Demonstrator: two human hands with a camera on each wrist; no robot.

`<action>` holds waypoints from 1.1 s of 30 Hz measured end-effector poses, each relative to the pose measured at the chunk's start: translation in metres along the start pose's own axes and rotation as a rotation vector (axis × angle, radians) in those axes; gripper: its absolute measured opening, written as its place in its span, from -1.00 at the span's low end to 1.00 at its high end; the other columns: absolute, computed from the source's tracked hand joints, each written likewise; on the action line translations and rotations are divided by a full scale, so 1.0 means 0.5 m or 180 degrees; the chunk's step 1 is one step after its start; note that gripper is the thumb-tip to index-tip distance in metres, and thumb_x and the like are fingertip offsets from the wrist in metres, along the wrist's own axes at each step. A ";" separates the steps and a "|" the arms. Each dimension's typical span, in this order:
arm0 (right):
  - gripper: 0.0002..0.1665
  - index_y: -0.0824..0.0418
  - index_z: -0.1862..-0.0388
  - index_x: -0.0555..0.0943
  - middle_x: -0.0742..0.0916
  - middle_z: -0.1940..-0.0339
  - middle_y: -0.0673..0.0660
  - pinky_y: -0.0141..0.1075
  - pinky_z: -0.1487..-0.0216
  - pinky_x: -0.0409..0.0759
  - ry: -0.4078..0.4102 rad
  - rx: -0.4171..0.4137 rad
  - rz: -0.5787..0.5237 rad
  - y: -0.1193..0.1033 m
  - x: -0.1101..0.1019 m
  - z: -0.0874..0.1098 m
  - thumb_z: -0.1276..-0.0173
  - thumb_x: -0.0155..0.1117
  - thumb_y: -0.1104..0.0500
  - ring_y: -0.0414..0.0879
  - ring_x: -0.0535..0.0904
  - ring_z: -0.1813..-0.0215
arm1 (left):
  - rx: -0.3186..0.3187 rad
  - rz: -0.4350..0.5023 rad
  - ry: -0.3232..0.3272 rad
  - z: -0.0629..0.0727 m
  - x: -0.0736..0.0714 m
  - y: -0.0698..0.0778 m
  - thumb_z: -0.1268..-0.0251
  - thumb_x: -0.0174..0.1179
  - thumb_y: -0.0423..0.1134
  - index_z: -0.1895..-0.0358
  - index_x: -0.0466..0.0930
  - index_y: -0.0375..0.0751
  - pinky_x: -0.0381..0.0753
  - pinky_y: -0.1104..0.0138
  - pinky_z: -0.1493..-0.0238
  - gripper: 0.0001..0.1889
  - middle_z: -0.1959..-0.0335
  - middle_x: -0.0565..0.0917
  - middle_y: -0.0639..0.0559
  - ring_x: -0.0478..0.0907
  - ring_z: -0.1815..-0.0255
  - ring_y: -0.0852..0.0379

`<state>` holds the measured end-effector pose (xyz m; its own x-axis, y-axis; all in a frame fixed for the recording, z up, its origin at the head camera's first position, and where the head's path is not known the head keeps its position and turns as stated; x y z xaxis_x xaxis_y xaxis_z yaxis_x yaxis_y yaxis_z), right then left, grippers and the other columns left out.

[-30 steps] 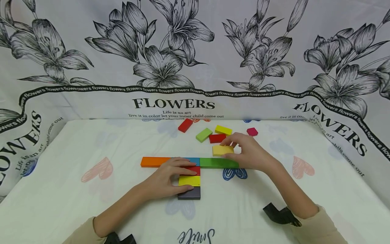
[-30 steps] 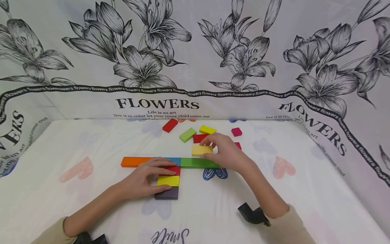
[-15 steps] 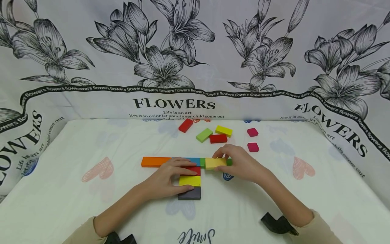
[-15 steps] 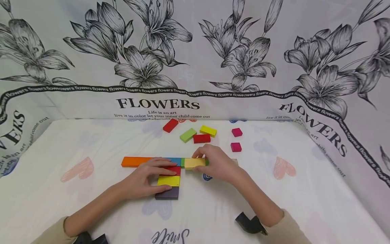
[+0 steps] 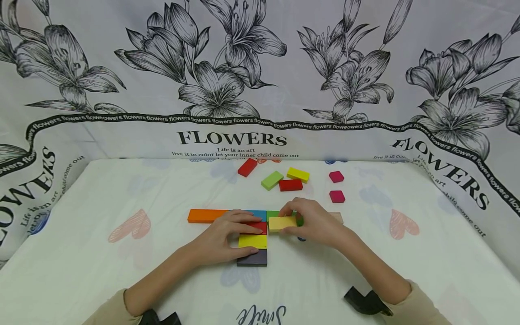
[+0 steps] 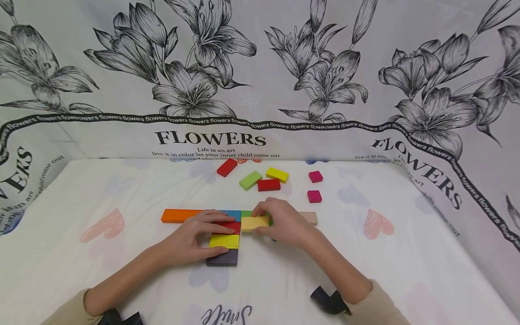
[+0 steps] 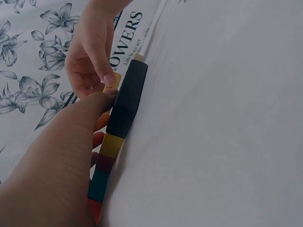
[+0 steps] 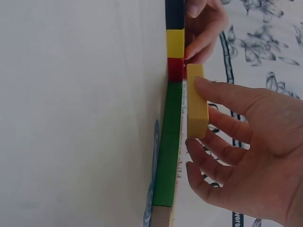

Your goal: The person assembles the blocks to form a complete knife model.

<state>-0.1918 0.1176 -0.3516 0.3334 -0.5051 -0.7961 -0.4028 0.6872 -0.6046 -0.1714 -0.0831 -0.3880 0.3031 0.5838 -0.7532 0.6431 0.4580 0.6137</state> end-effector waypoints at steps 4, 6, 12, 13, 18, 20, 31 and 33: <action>-0.63 0.19 -0.04 0.74 0.70 0.18 -0.02 -0.39 0.22 0.58 -0.0049 -0.0008 -0.0023 0.000 0.008 -0.002 -0.29 0.60 0.16 -0.13 0.51 0.21 | 0.0007 0.0005 0.0006 0.000 0.000 0.001 -0.29 0.49 -0.02 -0.21 0.79 0.10 0.43 -0.14 -0.46 -0.58 -0.41 0.61 0.22 0.40 -0.49 0.04; -0.63 0.19 -0.04 0.75 0.70 0.19 -0.03 -0.39 0.22 0.58 -0.0063 0.0004 -0.0012 0.001 0.011 -0.003 -0.29 0.61 0.16 -0.13 0.51 0.21 | 0.0007 0.0009 0.0007 0.000 0.000 0.001 -0.29 0.49 -0.02 -0.21 0.79 0.10 0.43 -0.14 -0.46 -0.58 -0.41 0.61 0.22 0.40 -0.49 0.04; -0.64 0.18 -0.03 0.75 0.69 0.20 -0.04 -0.39 0.17 0.59 -0.0087 0.0067 0.0018 0.003 0.017 -0.004 -0.27 0.62 0.17 -0.14 0.51 0.16 | 0.0012 -0.0001 0.0008 -0.001 0.000 0.001 -0.29 0.49 -0.01 -0.21 0.79 0.11 0.43 -0.14 -0.46 -0.58 -0.40 0.61 0.22 0.40 -0.49 0.05; -0.64 0.17 -0.03 0.75 0.69 0.21 -0.04 -0.40 0.17 0.60 -0.0092 0.0076 0.0024 0.003 0.018 -0.005 -0.27 0.62 0.17 -0.14 0.51 0.15 | 0.0012 -0.0004 0.0007 -0.001 0.000 0.001 -0.29 0.49 -0.01 -0.21 0.79 0.11 0.42 -0.14 -0.46 -0.58 -0.40 0.61 0.22 0.40 -0.49 0.05; -0.62 0.16 -0.03 0.75 0.67 0.18 -0.02 -0.41 0.17 0.61 -0.0117 0.0138 0.0056 0.007 0.023 -0.007 -0.25 0.63 0.15 -0.14 0.51 0.13 | 0.0008 -0.0015 0.0000 -0.001 0.001 0.001 -0.29 0.49 -0.01 -0.21 0.78 0.11 0.42 -0.15 -0.46 -0.58 -0.41 0.61 0.22 0.40 -0.49 0.04; -0.62 0.15 -0.02 0.75 0.66 0.17 0.00 -0.42 0.17 0.61 -0.0127 0.0168 0.0056 0.008 0.024 -0.007 -0.25 0.64 0.15 -0.14 0.51 0.12 | 0.0014 -0.0017 0.0004 -0.001 0.001 0.001 -0.29 0.49 -0.02 -0.21 0.79 0.11 0.42 -0.15 -0.46 -0.58 -0.41 0.61 0.22 0.40 -0.49 0.04; -0.63 0.11 0.01 0.74 0.62 0.16 0.01 -0.40 0.16 0.59 -0.0142 0.0224 0.0027 0.011 0.031 -0.010 -0.23 0.65 0.15 -0.12 0.50 0.08 | 0.0057 -0.0028 0.0043 0.000 0.001 0.001 -0.28 0.50 -0.02 -0.21 0.79 0.10 0.43 -0.13 -0.46 -0.58 -0.40 0.61 0.22 0.41 -0.49 0.04; -0.63 0.11 0.02 0.73 0.62 0.16 0.01 -0.39 0.16 0.59 -0.0148 0.0235 0.0029 0.011 0.032 -0.010 -0.22 0.66 0.15 -0.12 0.50 0.09 | 0.0057 -0.0021 0.0050 0.000 0.000 0.001 -0.28 0.50 -0.03 -0.20 0.79 0.10 0.43 -0.13 -0.46 -0.58 -0.40 0.61 0.22 0.41 -0.49 0.04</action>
Point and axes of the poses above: each hand's wrist, its own z-axis away from the middle knuckle, its own x-axis out of the palm, y = z × x, the point moved 7 cm from there along -z, towards the middle knuckle
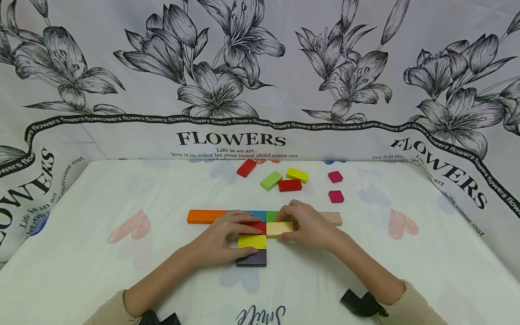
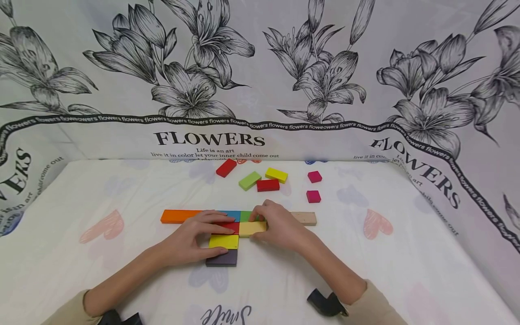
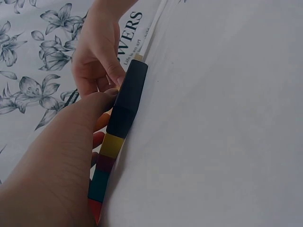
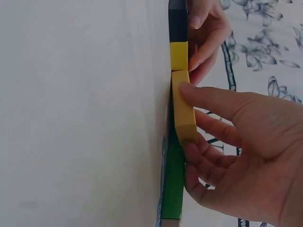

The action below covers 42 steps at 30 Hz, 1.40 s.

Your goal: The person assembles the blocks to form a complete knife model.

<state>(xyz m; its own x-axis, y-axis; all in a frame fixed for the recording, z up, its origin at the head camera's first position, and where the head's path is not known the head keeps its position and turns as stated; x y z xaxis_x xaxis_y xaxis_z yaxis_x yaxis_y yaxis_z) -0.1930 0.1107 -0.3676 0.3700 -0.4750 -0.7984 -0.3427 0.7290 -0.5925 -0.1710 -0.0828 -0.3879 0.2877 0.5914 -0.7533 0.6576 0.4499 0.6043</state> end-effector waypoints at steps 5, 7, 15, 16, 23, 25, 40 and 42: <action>-0.60 0.12 0.02 0.71 0.60 0.20 0.01 -0.41 0.18 0.60 -0.0002 0.0005 0.0003 0.001 0.001 0.000 -0.21 0.67 0.14 -0.13 0.50 0.13 | 0.0002 0.0012 0.0013 0.000 0.000 0.000 -0.27 0.51 -0.04 -0.20 0.79 0.09 0.43 -0.13 -0.46 -0.58 -0.40 0.62 0.22 0.41 -0.49 0.04; -0.59 0.12 0.01 0.71 0.60 0.21 0.01 -0.41 0.19 0.60 0.0004 0.0000 0.0005 0.000 0.000 0.001 -0.21 0.67 0.14 -0.13 0.50 0.15 | -0.0002 0.0012 0.0015 0.000 0.000 -0.001 -0.27 0.51 -0.04 -0.20 0.79 0.08 0.43 -0.13 -0.46 -0.58 -0.40 0.61 0.23 0.41 -0.49 0.04; -0.61 0.12 0.04 0.70 0.61 0.23 -0.01 -0.41 0.19 0.59 0.0067 -0.0061 -0.0015 -0.003 -0.002 0.001 -0.20 0.68 0.16 -0.13 0.51 0.18 | 0.0000 -0.0006 0.0013 0.000 0.000 0.000 -0.27 0.50 -0.03 -0.20 0.79 0.09 0.43 -0.14 -0.46 -0.58 -0.39 0.62 0.22 0.42 -0.48 0.03; -0.61 0.12 0.04 0.70 0.61 0.23 -0.01 -0.41 0.19 0.60 0.0072 -0.0063 -0.0027 -0.003 -0.003 0.002 -0.20 0.68 0.16 -0.13 0.52 0.18 | 0.0002 -0.0005 0.0013 0.000 0.000 0.001 -0.27 0.50 -0.03 -0.20 0.79 0.09 0.43 -0.14 -0.46 -0.58 -0.39 0.62 0.22 0.42 -0.48 0.03; -0.62 0.14 0.04 0.70 0.62 0.23 0.00 -0.42 0.21 0.62 0.0100 -0.0106 -0.0070 -0.003 -0.006 0.004 -0.21 0.67 0.19 -0.12 0.53 0.21 | -0.0003 0.0015 0.0013 0.001 0.000 0.002 -0.27 0.50 -0.03 -0.20 0.79 0.09 0.43 -0.15 -0.46 -0.58 -0.39 0.62 0.21 0.42 -0.49 0.02; -0.62 0.14 0.04 0.69 0.62 0.24 0.00 -0.42 0.22 0.62 0.0111 -0.0121 -0.0060 -0.003 -0.006 0.003 -0.21 0.67 0.19 -0.12 0.53 0.22 | 0.0005 0.0019 0.0022 0.000 -0.001 0.001 -0.27 0.51 -0.04 -0.20 0.79 0.08 0.43 -0.14 -0.46 -0.58 -0.39 0.62 0.21 0.42 -0.48 0.02; -0.62 0.13 0.04 0.71 0.63 0.23 0.01 -0.42 0.21 0.62 0.0145 -0.0096 -0.0039 -0.007 -0.005 0.002 -0.20 0.67 0.19 -0.11 0.53 0.21 | -0.0052 0.0047 0.0002 0.001 -0.001 -0.003 -0.27 0.50 -0.03 -0.21 0.79 0.09 0.42 -0.15 -0.47 -0.57 -0.40 0.62 0.21 0.41 -0.49 0.03; -0.62 0.14 0.04 0.71 0.64 0.23 0.02 -0.42 0.22 0.61 0.0140 -0.0112 -0.0044 -0.007 -0.006 0.002 -0.21 0.67 0.19 -0.11 0.53 0.22 | -0.0054 0.0050 -0.0001 0.000 -0.001 -0.003 -0.27 0.51 -0.04 -0.21 0.79 0.09 0.42 -0.15 -0.47 -0.57 -0.40 0.62 0.21 0.40 -0.49 0.03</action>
Point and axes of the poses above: each hand's wrist, its own z-axis away from the middle knuckle, its own x-axis out of the palm, y = z × x, the point moved 7 cm from there along -z, towards the middle knuckle
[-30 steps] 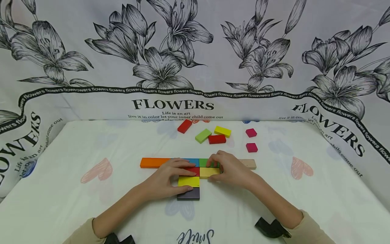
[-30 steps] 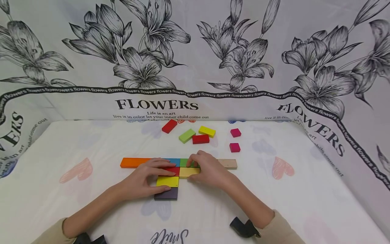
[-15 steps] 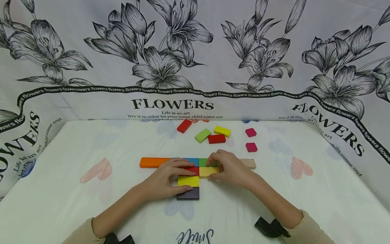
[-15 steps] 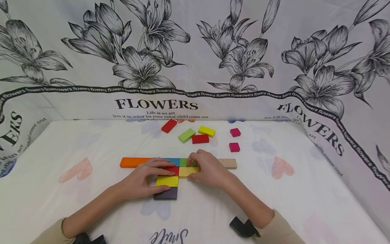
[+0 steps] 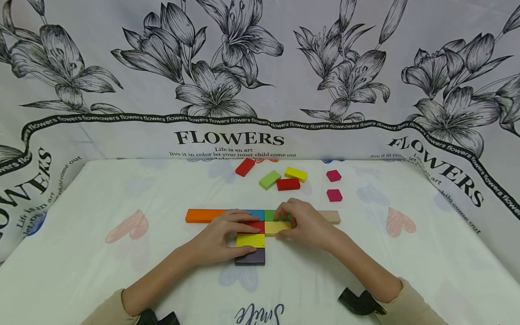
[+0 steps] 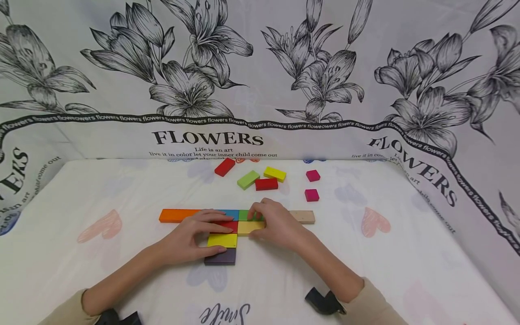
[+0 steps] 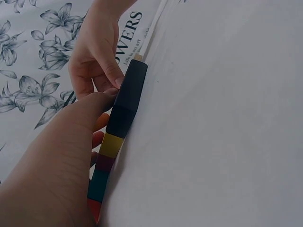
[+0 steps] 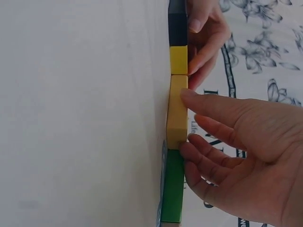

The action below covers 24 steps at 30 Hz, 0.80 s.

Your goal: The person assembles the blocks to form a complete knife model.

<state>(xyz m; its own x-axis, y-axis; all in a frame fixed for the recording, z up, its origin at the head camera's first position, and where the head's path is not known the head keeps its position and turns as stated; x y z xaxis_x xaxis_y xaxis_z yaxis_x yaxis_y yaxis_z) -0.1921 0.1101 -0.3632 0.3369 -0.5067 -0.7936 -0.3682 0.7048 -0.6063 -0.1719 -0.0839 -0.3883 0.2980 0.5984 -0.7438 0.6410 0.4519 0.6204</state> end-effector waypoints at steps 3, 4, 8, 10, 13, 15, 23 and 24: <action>-0.62 0.16 0.03 0.70 0.64 0.22 0.03 -0.41 0.25 0.63 -0.0023 -0.0019 -0.0073 0.002 -0.005 0.002 -0.23 0.65 0.18 -0.12 0.55 0.27 | 0.0004 -0.0002 -0.0006 0.000 0.000 0.000 -0.27 0.50 -0.04 -0.21 0.79 0.09 0.42 -0.14 -0.47 -0.57 -0.40 0.61 0.22 0.40 -0.49 0.04; -0.63 0.16 0.02 0.70 0.65 0.22 0.04 -0.41 0.26 0.63 -0.0022 -0.0028 -0.0093 0.002 -0.008 0.004 -0.24 0.65 0.18 -0.13 0.55 0.28 | 0.0010 -0.0004 -0.0006 -0.001 0.000 0.000 -0.27 0.50 -0.04 -0.21 0.79 0.08 0.42 -0.13 -0.47 -0.57 -0.40 0.62 0.22 0.41 -0.49 0.04; -0.63 0.18 0.00 0.69 0.68 0.16 0.06 -0.38 0.26 0.65 0.0018 -0.0026 -0.0141 0.005 -0.025 0.007 -0.28 0.62 0.15 -0.15 0.57 0.29 | 0.0030 0.0001 -0.0007 -0.001 0.001 0.000 -0.28 0.50 -0.04 -0.20 0.79 0.08 0.44 -0.13 -0.46 -0.58 -0.40 0.62 0.21 0.41 -0.47 0.04; -0.63 0.17 -0.01 0.70 0.70 0.13 0.06 -0.37 0.22 0.65 0.0064 -0.0012 -0.0101 0.007 -0.032 0.007 -0.28 0.62 0.14 -0.15 0.58 0.26 | 0.0038 0.0001 -0.0013 -0.002 0.001 0.000 -0.28 0.50 -0.04 -0.20 0.79 0.08 0.44 -0.13 -0.45 -0.58 -0.40 0.62 0.21 0.41 -0.47 0.04; -0.62 0.18 -0.04 0.71 0.73 0.09 0.07 -0.37 0.19 0.66 0.0107 0.0003 -0.0060 0.010 -0.040 0.006 -0.29 0.61 0.14 -0.14 0.60 0.22 | 0.0040 -0.0001 -0.0028 -0.001 0.002 -0.001 -0.29 0.49 -0.03 -0.21 0.79 0.08 0.44 -0.13 -0.45 -0.58 -0.40 0.62 0.20 0.41 -0.48 0.04; -0.62 0.20 -0.05 0.71 0.74 0.08 0.10 -0.37 0.18 0.66 0.0145 -0.0035 -0.0055 0.010 -0.046 0.005 -0.30 0.60 0.15 -0.13 0.61 0.19 | 0.0043 -0.0001 -0.0035 -0.002 0.001 0.000 -0.29 0.49 -0.03 -0.21 0.79 0.08 0.44 -0.14 -0.45 -0.58 -0.40 0.62 0.19 0.41 -0.48 0.03; -0.60 0.28 -0.07 0.70 0.76 0.03 0.21 -0.30 0.14 0.72 0.0252 -0.0125 -0.0129 0.021 -0.068 -0.006 -0.33 0.57 0.16 -0.05 0.66 0.13 | 0.0044 0.0028 -0.0038 -0.002 0.000 0.001 -0.30 0.49 -0.03 -0.21 0.79 0.09 0.44 -0.12 -0.46 -0.59 -0.40 0.62 0.19 0.41 -0.48 0.04; -0.60 0.28 -0.08 0.71 0.76 0.02 0.21 -0.29 0.13 0.72 0.0262 -0.0100 -0.0142 0.024 -0.071 -0.010 -0.33 0.56 0.15 -0.04 0.66 0.11 | 0.0039 0.0031 -0.0039 -0.001 0.000 0.001 -0.30 0.49 -0.03 -0.21 0.79 0.09 0.45 -0.12 -0.46 -0.59 -0.40 0.61 0.19 0.41 -0.48 0.05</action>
Point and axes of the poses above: each hand's wrist, its own z-axis away from the middle knuckle, its own x-axis out of the palm, y = z × x, the point moved 7 cm from there along -z, towards the middle knuckle
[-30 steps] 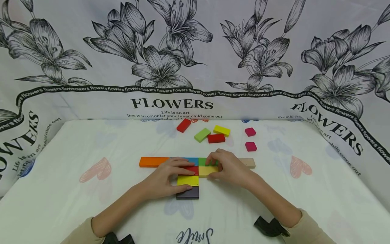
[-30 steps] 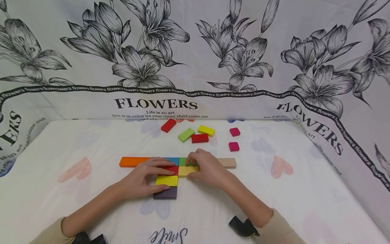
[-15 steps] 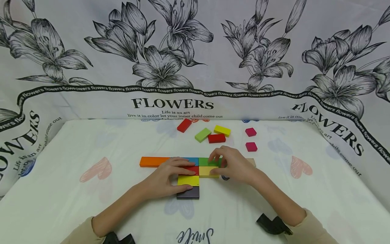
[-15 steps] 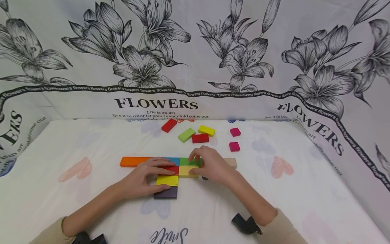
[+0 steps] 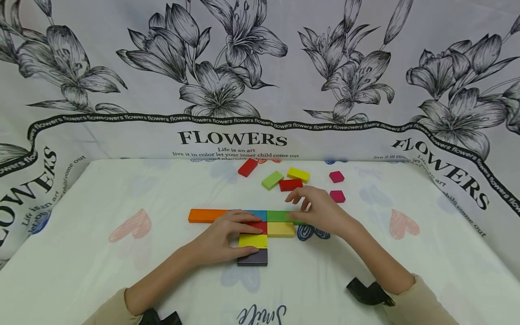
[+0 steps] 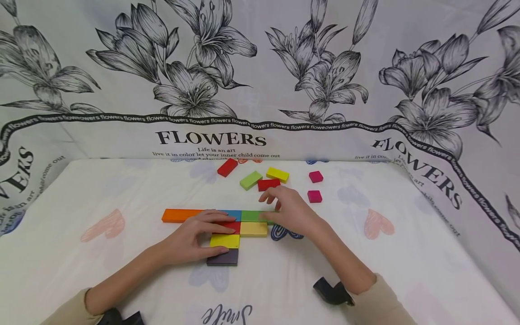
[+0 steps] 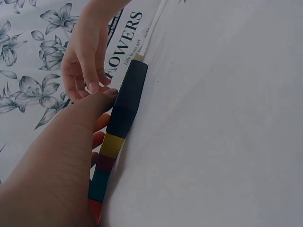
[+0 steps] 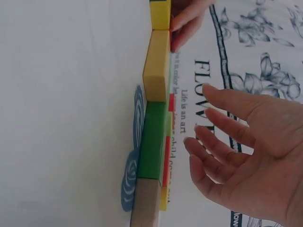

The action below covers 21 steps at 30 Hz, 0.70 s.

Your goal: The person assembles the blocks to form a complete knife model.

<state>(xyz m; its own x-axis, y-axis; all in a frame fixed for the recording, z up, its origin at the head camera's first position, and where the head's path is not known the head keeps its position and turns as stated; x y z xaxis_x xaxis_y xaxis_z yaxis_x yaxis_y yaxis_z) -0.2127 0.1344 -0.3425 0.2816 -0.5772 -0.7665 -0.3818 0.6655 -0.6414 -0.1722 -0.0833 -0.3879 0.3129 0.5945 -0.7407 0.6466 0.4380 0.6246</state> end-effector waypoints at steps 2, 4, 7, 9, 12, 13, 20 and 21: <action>-0.59 0.28 -0.11 0.70 0.76 -0.01 0.22 -0.25 0.09 0.72 0.0019 0.0054 0.0004 0.006 -0.007 -0.007 -0.36 0.54 0.14 0.01 0.67 0.06 | -0.0016 -0.0002 -0.0004 0.000 0.000 0.000 -0.30 0.48 -0.03 -0.21 0.79 0.10 0.44 -0.12 -0.46 -0.59 -0.40 0.61 0.20 0.41 -0.48 0.05; -0.58 0.26 -0.16 0.69 0.75 -0.06 0.22 -0.22 0.05 0.71 0.0028 0.0158 0.0031 0.013 -0.014 -0.014 -0.39 0.51 0.13 0.05 0.65 0.00 | -0.0035 0.0006 -0.0010 0.001 -0.001 0.001 -0.30 0.48 -0.03 -0.21 0.79 0.10 0.44 -0.13 -0.46 -0.59 -0.40 0.61 0.20 0.40 -0.48 0.05; -0.56 0.24 -0.22 0.68 0.75 -0.13 0.21 -0.20 0.00 0.69 0.0040 0.0304 0.0076 0.024 -0.025 -0.026 -0.43 0.49 0.11 0.08 0.62 -0.08 | -0.0059 0.0013 -0.0019 0.001 -0.001 0.001 -0.30 0.48 -0.03 -0.21 0.79 0.10 0.44 -0.13 -0.46 -0.59 -0.41 0.61 0.20 0.40 -0.48 0.05; -0.55 0.24 -0.24 0.68 0.75 -0.17 0.21 -0.16 -0.04 0.69 0.0062 0.0371 0.0112 0.030 -0.033 -0.036 -0.44 0.48 0.12 0.11 0.61 -0.12 | -0.0062 0.0016 -0.0015 0.001 -0.001 0.001 -0.30 0.48 -0.03 -0.21 0.79 0.10 0.43 -0.13 -0.46 -0.59 -0.40 0.61 0.20 0.40 -0.48 0.05; -0.55 0.28 -0.23 0.68 0.75 -0.17 0.25 -0.09 -0.09 0.70 0.0102 0.0358 0.0176 0.035 -0.045 -0.054 -0.44 0.47 0.14 0.18 0.61 -0.16 | -0.0054 0.0007 -0.0005 0.002 -0.001 0.001 -0.29 0.49 -0.04 -0.20 0.79 0.09 0.44 -0.12 -0.46 -0.59 -0.40 0.61 0.20 0.41 -0.48 0.05; -0.55 0.29 -0.23 0.68 0.74 -0.17 0.27 -0.07 -0.11 0.70 0.0109 0.0363 0.0198 0.037 -0.048 -0.060 -0.43 0.47 0.15 0.19 0.61 -0.17 | -0.0052 0.0003 -0.0001 0.002 -0.001 0.001 -0.29 0.49 -0.04 -0.20 0.79 0.09 0.44 -0.11 -0.46 -0.59 -0.40 0.61 0.20 0.41 -0.48 0.05; -0.56 0.31 -0.26 0.67 0.73 -0.24 0.30 0.04 -0.27 0.64 0.0068 0.0401 0.0226 0.050 -0.063 -0.099 -0.48 0.40 0.17 0.23 0.59 -0.24 | -0.0055 -0.0012 0.0000 0.002 0.000 -0.002 -0.29 0.49 -0.02 -0.20 0.79 0.11 0.43 -0.12 -0.47 -0.59 -0.40 0.61 0.22 0.40 -0.48 0.06; -0.56 0.30 -0.27 0.67 0.72 -0.25 0.30 0.03 -0.28 0.63 0.0063 0.0434 0.0220 0.053 -0.064 -0.104 -0.48 0.40 0.18 0.22 0.59 -0.26 | -0.0058 -0.0009 -0.0007 0.002 0.001 -0.003 -0.29 0.49 -0.02 -0.21 0.79 0.12 0.43 -0.12 -0.47 -0.59 -0.40 0.61 0.22 0.40 -0.48 0.06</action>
<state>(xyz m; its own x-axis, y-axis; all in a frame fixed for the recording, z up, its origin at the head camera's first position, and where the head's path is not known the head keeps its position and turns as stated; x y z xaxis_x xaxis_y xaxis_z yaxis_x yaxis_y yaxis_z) -0.2775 0.1457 -0.3332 0.2409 -0.5361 -0.8090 -0.2763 0.7612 -0.5867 -0.1723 -0.0840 -0.3893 0.3127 0.5917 -0.7431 0.6347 0.4518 0.6269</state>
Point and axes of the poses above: each hand's wrist, its own z-axis away from the middle knuckle, its own x-axis out of the palm, y = z × x, the point moved 7 cm from there along -z, towards the middle knuckle
